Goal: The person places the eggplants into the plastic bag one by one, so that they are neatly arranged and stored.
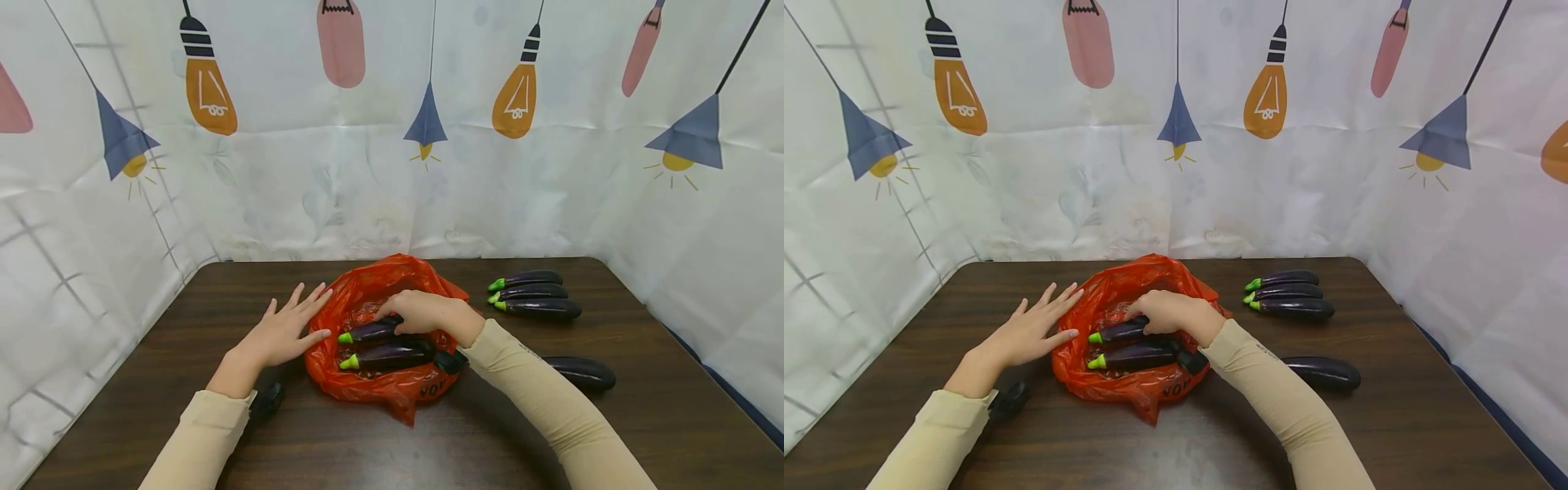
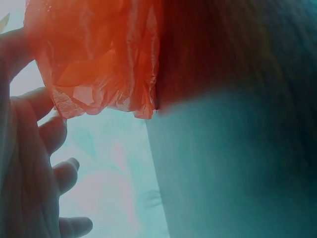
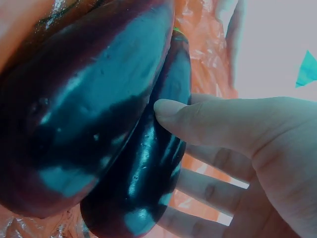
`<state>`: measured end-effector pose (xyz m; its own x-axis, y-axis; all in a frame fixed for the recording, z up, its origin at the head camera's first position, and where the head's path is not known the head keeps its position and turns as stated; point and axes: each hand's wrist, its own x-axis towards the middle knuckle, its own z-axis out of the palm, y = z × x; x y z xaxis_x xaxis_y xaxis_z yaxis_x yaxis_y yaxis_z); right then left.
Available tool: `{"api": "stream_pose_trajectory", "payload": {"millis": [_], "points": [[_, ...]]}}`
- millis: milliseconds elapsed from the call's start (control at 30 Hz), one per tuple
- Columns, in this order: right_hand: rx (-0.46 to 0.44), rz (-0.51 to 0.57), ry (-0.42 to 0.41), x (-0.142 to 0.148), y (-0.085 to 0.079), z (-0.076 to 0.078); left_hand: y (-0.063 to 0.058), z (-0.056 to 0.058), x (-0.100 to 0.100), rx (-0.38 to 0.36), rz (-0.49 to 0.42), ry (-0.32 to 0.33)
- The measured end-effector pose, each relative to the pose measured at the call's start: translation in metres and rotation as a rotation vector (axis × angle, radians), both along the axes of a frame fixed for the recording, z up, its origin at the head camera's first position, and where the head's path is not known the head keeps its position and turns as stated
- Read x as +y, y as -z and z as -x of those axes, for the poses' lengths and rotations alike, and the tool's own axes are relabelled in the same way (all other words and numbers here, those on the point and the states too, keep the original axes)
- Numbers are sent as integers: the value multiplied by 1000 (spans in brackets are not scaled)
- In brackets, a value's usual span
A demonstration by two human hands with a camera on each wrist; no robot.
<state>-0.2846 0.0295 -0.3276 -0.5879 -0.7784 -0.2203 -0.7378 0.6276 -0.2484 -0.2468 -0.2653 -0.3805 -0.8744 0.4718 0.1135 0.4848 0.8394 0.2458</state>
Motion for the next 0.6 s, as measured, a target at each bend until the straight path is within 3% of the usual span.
{"api": "stream_pose_trajectory", "payload": {"millis": [600], "points": [[-22, -29, 1, -1, 7, 3, -6, -3, 2, -4, 27, -11]]}}
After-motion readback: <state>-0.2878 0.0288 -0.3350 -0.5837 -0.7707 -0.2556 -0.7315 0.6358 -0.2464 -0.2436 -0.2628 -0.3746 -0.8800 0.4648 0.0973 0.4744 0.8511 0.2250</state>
